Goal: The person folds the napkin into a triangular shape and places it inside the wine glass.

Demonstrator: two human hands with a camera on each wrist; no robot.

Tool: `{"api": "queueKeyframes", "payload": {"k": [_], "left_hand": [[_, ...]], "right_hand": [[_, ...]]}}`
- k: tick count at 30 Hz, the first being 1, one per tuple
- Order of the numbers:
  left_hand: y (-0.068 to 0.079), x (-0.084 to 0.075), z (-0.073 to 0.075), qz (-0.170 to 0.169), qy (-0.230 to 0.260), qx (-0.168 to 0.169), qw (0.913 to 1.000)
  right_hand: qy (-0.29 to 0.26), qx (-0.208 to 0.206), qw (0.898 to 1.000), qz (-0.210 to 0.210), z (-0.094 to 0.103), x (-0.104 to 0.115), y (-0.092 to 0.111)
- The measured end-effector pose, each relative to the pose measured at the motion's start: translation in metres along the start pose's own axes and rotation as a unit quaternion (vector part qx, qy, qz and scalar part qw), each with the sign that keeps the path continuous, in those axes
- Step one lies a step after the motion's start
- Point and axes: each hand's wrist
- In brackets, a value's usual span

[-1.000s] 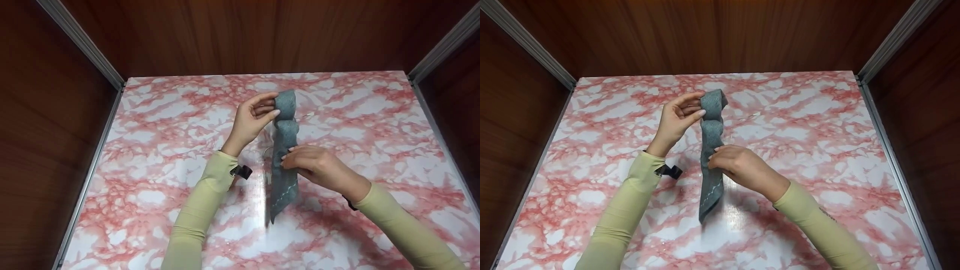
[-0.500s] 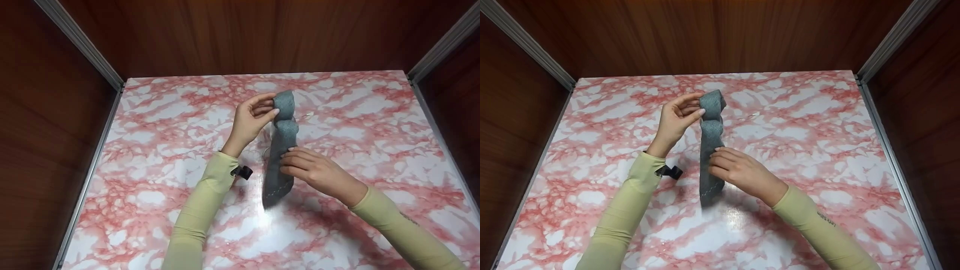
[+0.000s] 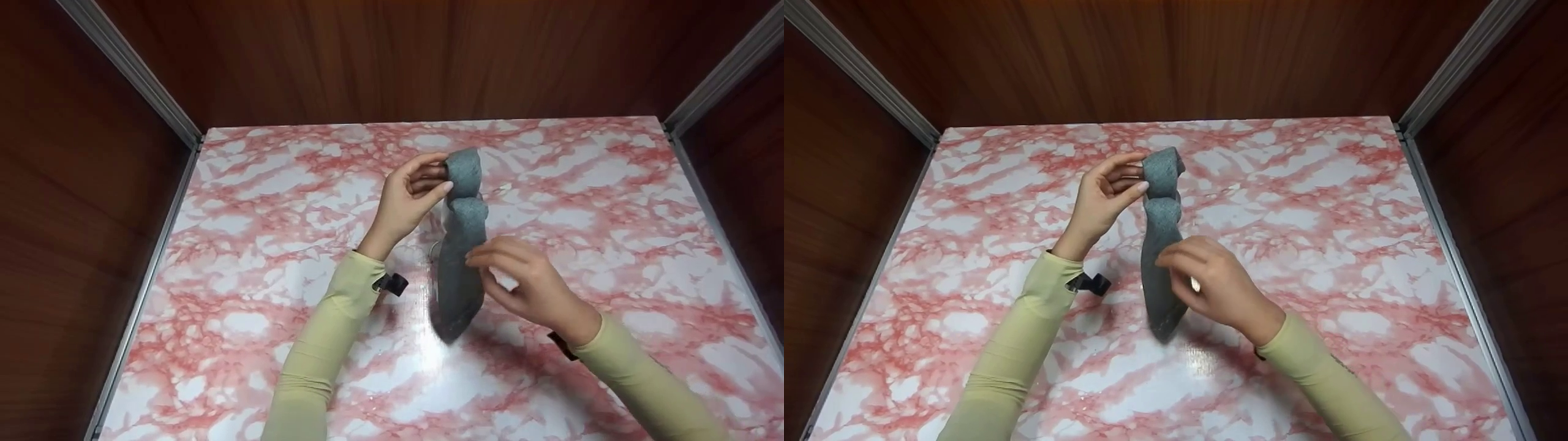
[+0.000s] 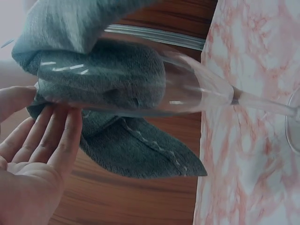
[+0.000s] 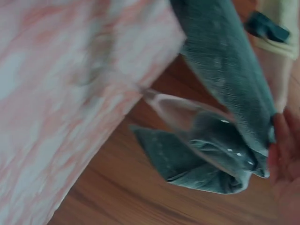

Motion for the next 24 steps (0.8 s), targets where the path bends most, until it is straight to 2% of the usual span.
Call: {"api": "queueKeyframes", "payload": {"k": [2, 6, 11, 15, 19, 24], "left_hand": [[0.001, 0.001, 0.003, 0.005, 0.003, 0.011, 0.9999], [0.004, 0.004, 0.007, 0.009, 0.018, 0.041, 0.999], [0.006, 0.009, 0.01, -0.002, 0.034, 0.081, 0.9961], [0.006, 0.012, 0.011, -0.011, 0.045, 0.093, 0.9946], [0.006, 0.015, 0.012, -0.008, 0.048, 0.092, 0.9946], [0.009, 0.016, 0.012, -0.008, 0.053, 0.089, 0.9945]], "right_hand": [[0.003, -0.052, 0.998, -0.038, 0.001, 0.005, -0.011], [0.038, -0.118, 0.986, -0.108, -0.001, 0.015, -0.03], [0.102, -0.165, 0.967, -0.167, -0.01, 0.015, -0.038], [0.116, -0.186, 0.955, -0.199, -0.016, 0.013, -0.043], [0.087, -0.188, 0.95, -0.235, -0.019, 0.009, -0.048], [0.0, -0.169, 0.946, -0.278, -0.014, 0.002, -0.045]]}}
Point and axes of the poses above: each hand's wrist, its own y-axis away from the middle knuckle, its own z-axis out of the back of the hand, x = y × z, and after that the axes turned 13 degrees about z, right-handed
